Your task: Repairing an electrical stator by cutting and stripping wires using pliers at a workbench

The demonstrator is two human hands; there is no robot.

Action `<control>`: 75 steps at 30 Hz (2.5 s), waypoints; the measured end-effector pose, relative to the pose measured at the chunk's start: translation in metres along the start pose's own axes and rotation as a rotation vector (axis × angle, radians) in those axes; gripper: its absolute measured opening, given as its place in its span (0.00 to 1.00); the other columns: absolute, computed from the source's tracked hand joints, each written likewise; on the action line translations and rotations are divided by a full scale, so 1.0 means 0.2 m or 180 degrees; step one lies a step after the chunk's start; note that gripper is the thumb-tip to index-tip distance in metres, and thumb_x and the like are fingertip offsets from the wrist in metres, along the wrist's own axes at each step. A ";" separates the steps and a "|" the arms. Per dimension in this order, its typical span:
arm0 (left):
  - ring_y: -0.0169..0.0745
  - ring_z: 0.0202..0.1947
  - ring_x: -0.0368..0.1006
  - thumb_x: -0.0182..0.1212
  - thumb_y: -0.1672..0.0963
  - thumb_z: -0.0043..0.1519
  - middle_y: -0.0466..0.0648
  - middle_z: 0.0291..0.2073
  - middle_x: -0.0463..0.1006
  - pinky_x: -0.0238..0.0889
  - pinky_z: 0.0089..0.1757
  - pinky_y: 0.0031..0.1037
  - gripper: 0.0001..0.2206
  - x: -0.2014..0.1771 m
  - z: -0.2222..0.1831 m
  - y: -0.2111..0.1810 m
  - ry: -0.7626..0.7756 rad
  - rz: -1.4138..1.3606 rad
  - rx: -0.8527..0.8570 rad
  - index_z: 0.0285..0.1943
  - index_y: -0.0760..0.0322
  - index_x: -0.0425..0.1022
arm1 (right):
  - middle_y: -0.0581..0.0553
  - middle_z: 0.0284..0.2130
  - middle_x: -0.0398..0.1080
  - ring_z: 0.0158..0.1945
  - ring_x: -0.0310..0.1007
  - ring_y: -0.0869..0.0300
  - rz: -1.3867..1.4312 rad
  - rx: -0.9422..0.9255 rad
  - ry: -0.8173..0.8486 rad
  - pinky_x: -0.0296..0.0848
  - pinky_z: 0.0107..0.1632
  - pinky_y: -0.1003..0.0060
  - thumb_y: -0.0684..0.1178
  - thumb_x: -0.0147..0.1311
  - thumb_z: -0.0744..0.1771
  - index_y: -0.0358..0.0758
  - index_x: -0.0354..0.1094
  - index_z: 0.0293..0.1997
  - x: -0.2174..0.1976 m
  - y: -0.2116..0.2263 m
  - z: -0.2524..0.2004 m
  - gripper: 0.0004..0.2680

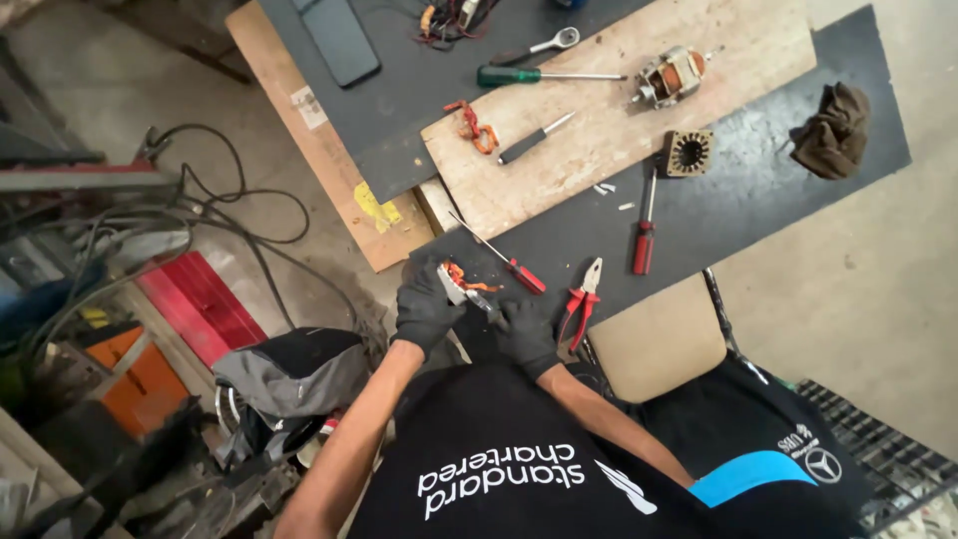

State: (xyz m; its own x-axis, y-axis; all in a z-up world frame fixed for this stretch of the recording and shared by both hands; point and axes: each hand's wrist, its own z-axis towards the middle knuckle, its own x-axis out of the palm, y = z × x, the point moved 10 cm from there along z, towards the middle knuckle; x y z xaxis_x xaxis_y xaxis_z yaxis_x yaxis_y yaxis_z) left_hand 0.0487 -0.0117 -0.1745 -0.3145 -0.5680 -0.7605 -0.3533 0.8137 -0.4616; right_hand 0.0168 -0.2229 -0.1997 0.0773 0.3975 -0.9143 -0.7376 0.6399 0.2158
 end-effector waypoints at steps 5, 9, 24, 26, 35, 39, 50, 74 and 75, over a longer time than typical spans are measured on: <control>0.66 0.64 0.67 0.69 0.42 0.46 0.60 0.61 0.70 0.65 0.62 0.45 0.47 -0.12 -0.03 -0.07 -0.0108 -0.0017 0.0125 0.70 0.69 0.54 | 0.49 0.45 0.72 0.51 0.68 0.49 -0.0505 0.0664 0.0395 0.35 0.65 0.14 0.68 0.52 0.64 0.54 0.70 0.55 0.60 -0.14 -0.49 0.19; 0.67 0.62 0.67 0.74 0.43 0.44 0.63 0.59 0.70 0.65 0.61 0.46 0.47 -0.05 -0.06 -0.02 -0.0378 0.0122 0.0343 0.67 0.71 0.57 | 0.54 0.39 0.67 0.39 0.71 0.60 -0.0438 0.0922 0.0443 0.72 0.48 0.59 0.65 0.60 0.56 0.59 0.69 0.51 0.13 -0.07 -0.13 0.20; 0.60 0.49 0.80 0.72 0.41 0.42 0.55 0.45 0.80 0.77 0.45 0.48 0.40 -0.05 0.07 -0.06 -0.0185 -0.0148 0.0070 0.54 0.64 0.57 | 0.54 0.56 0.72 0.58 0.71 0.55 -0.0362 0.0450 0.0152 0.66 0.60 0.55 0.58 0.58 0.62 0.68 0.72 0.60 0.44 -0.17 -0.25 0.19; 0.68 0.53 0.77 0.70 0.39 0.45 0.63 0.51 0.77 0.75 0.48 0.54 0.45 -0.04 0.04 -0.10 -0.0027 -0.0217 0.0068 0.60 0.71 0.55 | 0.51 0.50 0.75 0.55 0.73 0.54 -0.0392 0.0432 -0.0100 0.67 0.60 0.54 0.56 0.59 0.61 0.64 0.75 0.56 0.34 -0.14 -0.22 0.17; 0.63 0.55 0.76 0.70 0.42 0.47 0.58 0.53 0.77 0.75 0.50 0.48 0.38 0.02 0.10 -0.10 -0.0010 -0.0350 0.0153 0.57 0.69 0.57 | 0.41 0.41 0.79 0.52 0.76 0.45 0.0227 0.0703 0.0020 0.66 0.66 0.51 0.53 0.63 0.63 0.46 0.78 0.46 0.02 -0.05 0.04 0.10; 0.66 0.56 0.75 0.69 0.40 0.48 0.63 0.55 0.76 0.74 0.51 0.48 0.42 -0.08 0.03 -0.15 0.0082 -0.0457 0.0027 0.60 0.70 0.57 | 0.45 0.43 0.79 0.53 0.76 0.49 0.0229 0.0817 0.0303 0.64 0.67 0.50 0.62 0.61 0.63 0.50 0.78 0.47 0.07 -0.09 0.05 0.14; 0.70 0.66 0.64 0.62 0.36 0.51 0.68 0.65 0.65 0.61 0.63 0.53 0.53 0.04 0.03 -0.01 0.0385 0.0030 -0.0089 0.73 0.76 0.46 | 0.66 0.38 0.75 0.48 0.77 0.66 0.0916 0.1430 0.1336 0.69 0.57 0.70 0.67 0.63 0.56 0.65 0.72 0.44 0.02 -0.07 0.09 0.16; 0.58 0.55 0.76 0.71 0.42 0.44 0.54 0.50 0.77 0.73 0.53 0.44 0.41 -0.13 -0.01 -0.05 -0.0169 -0.0207 -0.0180 0.63 0.59 0.60 | 0.47 0.35 0.68 0.44 0.71 0.50 0.0168 0.1301 0.1062 0.70 0.45 0.55 0.67 0.58 0.60 0.51 0.69 0.42 0.13 -0.06 0.04 0.16; 0.58 0.55 0.76 0.71 0.42 0.44 0.54 0.50 0.77 0.73 0.53 0.44 0.41 -0.13 -0.02 -0.05 -0.0140 -0.0196 -0.0202 0.63 0.59 0.60 | 0.47 0.35 0.68 0.44 0.71 0.50 0.0194 0.1314 0.1086 0.70 0.45 0.55 0.67 0.58 0.60 0.51 0.69 0.42 0.08 -0.03 0.07 0.16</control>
State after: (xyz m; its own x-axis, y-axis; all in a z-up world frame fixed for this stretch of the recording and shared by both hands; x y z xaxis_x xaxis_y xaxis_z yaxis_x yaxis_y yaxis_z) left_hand 0.0566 -0.0059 -0.1472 -0.2519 -0.6096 -0.7516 -0.4263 0.7672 -0.4793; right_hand 0.0321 -0.2109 -0.2103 -0.2305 0.2496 -0.9405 -0.4034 0.8550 0.3258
